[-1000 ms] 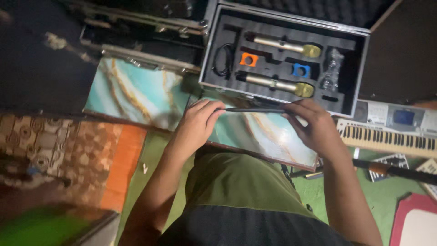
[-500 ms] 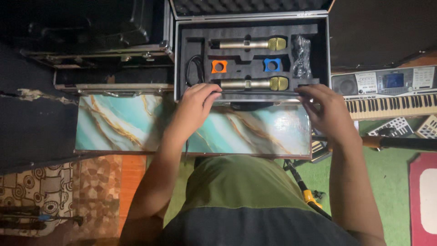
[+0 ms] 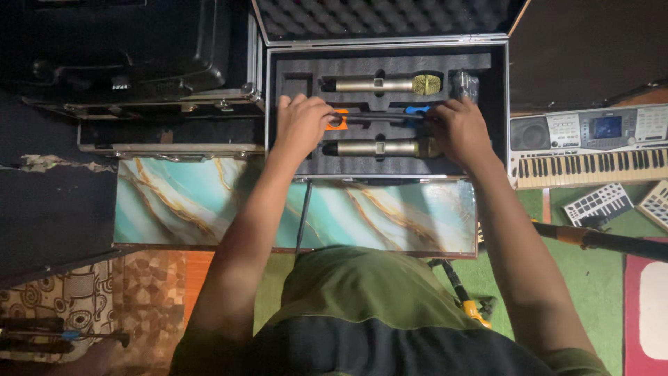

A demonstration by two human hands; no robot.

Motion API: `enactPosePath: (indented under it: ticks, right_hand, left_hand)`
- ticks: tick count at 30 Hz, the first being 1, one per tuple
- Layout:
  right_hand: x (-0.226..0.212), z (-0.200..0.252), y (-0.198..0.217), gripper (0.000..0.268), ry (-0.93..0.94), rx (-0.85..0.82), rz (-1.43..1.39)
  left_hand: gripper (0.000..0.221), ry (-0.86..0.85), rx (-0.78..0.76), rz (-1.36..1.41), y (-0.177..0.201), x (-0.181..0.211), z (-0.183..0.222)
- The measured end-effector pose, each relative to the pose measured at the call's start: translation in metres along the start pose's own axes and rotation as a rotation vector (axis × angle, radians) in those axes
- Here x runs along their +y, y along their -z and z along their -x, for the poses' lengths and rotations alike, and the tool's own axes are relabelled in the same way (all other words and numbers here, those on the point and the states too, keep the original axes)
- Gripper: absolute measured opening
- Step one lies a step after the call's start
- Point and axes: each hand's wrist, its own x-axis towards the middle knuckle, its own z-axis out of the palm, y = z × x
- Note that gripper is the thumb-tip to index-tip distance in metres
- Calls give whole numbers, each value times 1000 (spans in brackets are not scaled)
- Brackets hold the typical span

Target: The person places microphones and rubber rings into a carrying case, adds foam padding, and closes the case.

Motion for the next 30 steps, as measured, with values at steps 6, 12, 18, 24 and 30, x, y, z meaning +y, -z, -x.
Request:
enactPosePath:
  ticks: [6, 12, 18, 24, 30]
  right_hand:
    - [26, -10, -26, 19, -10, -101, 20]
    - [25, -12, -35, 24, -24, -142, 67]
    - [22, -14, -28, 25, -52, -119, 19]
    - [-13, -3, 18, 24, -117, -3, -164]
    - [-94, 21, 86, 24, -195, 150, -501]
  left_hand:
    - [8, 28, -111, -11, -21, -13, -7]
    - [7, 46, -101, -103, -35, -15, -8]
    - [9, 108, -146, -95, -35, -7, -5]
    - [29, 123, 0, 37, 13, 21, 3]
    - [29, 135, 262, 309, 93, 88, 46]
